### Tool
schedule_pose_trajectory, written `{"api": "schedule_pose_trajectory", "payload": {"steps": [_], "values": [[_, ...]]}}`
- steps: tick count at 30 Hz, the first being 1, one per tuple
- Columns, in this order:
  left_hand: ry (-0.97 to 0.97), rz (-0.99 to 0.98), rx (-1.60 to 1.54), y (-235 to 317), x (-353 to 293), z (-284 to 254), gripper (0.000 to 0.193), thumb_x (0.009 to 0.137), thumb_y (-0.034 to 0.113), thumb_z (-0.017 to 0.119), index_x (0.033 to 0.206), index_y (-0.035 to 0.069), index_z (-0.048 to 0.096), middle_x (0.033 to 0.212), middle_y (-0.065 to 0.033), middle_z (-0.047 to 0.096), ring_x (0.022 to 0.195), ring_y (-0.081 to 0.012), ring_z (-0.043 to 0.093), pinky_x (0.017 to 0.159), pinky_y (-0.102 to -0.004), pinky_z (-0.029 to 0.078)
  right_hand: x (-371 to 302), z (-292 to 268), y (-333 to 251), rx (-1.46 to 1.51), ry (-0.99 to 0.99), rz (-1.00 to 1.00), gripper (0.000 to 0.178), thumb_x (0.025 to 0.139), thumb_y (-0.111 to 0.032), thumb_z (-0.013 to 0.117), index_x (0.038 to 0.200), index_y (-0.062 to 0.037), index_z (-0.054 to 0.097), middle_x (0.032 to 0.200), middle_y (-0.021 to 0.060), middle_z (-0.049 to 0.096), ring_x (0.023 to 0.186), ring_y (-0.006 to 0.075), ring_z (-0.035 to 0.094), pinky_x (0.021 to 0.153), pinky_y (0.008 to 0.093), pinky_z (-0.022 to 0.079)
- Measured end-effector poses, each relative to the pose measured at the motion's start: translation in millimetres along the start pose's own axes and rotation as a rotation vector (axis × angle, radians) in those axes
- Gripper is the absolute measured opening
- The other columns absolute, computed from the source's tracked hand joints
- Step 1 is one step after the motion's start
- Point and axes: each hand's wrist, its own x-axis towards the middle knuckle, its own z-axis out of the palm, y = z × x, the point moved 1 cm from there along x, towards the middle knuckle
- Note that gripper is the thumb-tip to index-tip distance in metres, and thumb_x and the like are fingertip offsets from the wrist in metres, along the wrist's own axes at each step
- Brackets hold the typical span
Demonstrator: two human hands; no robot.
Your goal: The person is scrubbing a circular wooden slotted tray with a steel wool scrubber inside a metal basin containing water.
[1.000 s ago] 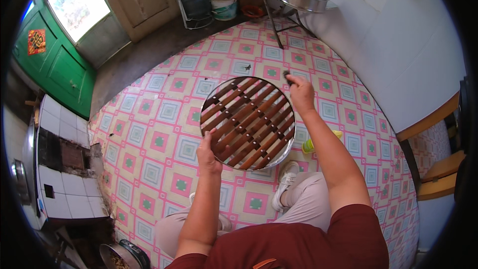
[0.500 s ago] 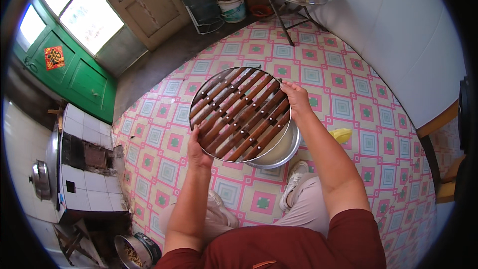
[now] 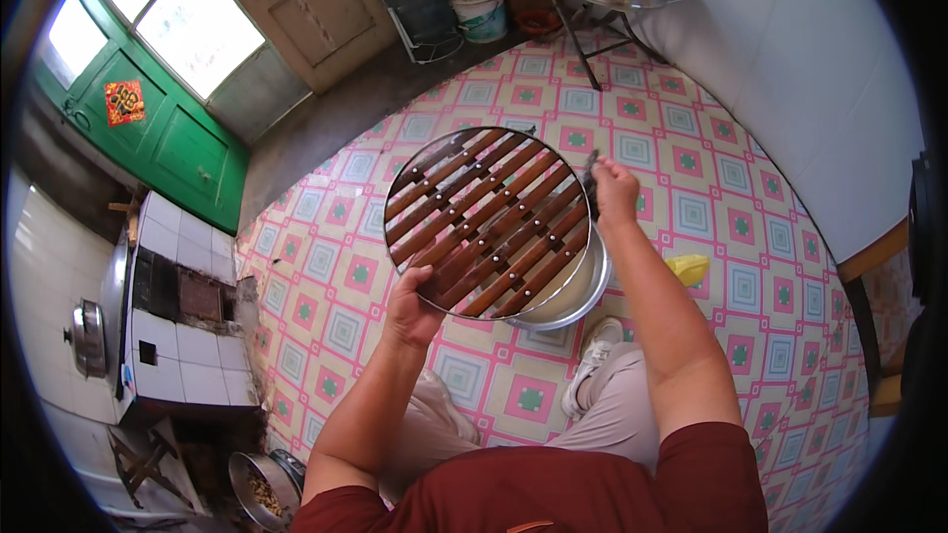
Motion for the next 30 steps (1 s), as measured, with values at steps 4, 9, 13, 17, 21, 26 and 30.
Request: {"api": "schedule_pose_trajectory", "payload": {"steps": [4,9,13,17,21,26,30], "values": [[0.040,0.013,0.048,2.6,-5.0,-1.2,0.052,0.078,0.005,0.046,0.130,0.005,0.042,0.128,-0.0194,0.051,0.118,-0.0358,0.050,0.105,-0.0481,0.036,9.5,12.7,-22.2,-0.377,-0.073,-0.327,0.022,0.079,-0.004,0.055,0.097,-0.0015,0.067,0.086,0.0105,0.066,0.077,0.0198,0.061,0.071,0.0312,0.048],[0.059,0.072,0.127,5.8,-16.9,3.7,0.054,0.075,0.004,0.047,0.129,0.006,0.044,0.125,-0.0194,0.053,0.116,-0.0376,0.051,0.103,-0.0493,0.038,-61.9,69.7,-5.0,-1.067,-0.367,-0.924,0.022,0.073,-0.006,0.052,0.084,-0.0130,0.070,0.083,0.0056,0.059,0.085,0.0276,0.054,0.076,0.0402,0.042],[0.122,0.018,0.060,12.5,-10.4,-18.7,0.055,0.076,0.001,0.043,0.131,0.005,0.041,0.124,-0.0181,0.053,0.116,-0.0338,0.052,0.100,-0.0488,0.042,-164.2,105.8,-10.6,-0.774,-0.813,-0.988,0.019,0.073,-0.007,0.053,0.085,-0.0129,0.067,0.088,0.0035,0.058,0.085,0.0247,0.053,0.078,0.0387,0.040],[0.106,0.100,0.098,15.1,-17.6,-7.5,0.056,0.073,0.000,0.046,0.129,0.003,0.043,0.124,-0.0186,0.053,0.114,-0.0330,0.053,0.102,-0.0477,0.040,-144.0,106.1,-7.7,-0.738,-0.811,-1.103,0.019,0.075,-0.006,0.053,0.086,-0.0115,0.068,0.091,0.0050,0.061,0.090,0.0246,0.055,0.080,0.0370,0.042],[0.107,0.126,0.179,20.5,-28.0,1.7,0.058,0.072,-0.001,0.046,0.130,0.003,0.042,0.124,-0.0187,0.053,0.116,-0.0336,0.052,0.102,-0.0478,0.040,-64.3,79.2,0.1,-0.947,-0.466,-0.951,0.022,0.075,-0.004,0.050,0.083,-0.0094,0.069,0.089,0.0080,0.061,0.089,0.0263,0.055,0.080,0.0384,0.043],[0.100,0.146,0.191,21.0,-26.6,-8.7,0.058,0.071,-0.004,0.048,0.128,0.001,0.041,0.123,-0.0207,0.052,0.115,-0.0352,0.052,0.098,-0.0483,0.044,-130.9,102.3,3.9,-0.733,-0.752,-0.931,0.023,0.072,-0.002,0.051,0.085,-0.0107,0.069,0.087,0.0074,0.060,0.085,0.0271,0.055,0.079,0.0371,0.044],[0.045,0.168,0.249,22.6,-20.2,-17.2,0.059,0.072,-0.001,0.046,0.131,0.003,0.040,0.125,-0.0196,0.052,0.115,-0.0337,0.053,0.102,-0.0498,0.040,-156.2,108.6,-6.5,-0.608,-0.890,-1.039,0.021,0.073,0.000,0.054,0.087,-0.0083,0.069,0.089,0.0090,0.060,0.089,0.0281,0.057,0.080,0.0366,0.044]]}}
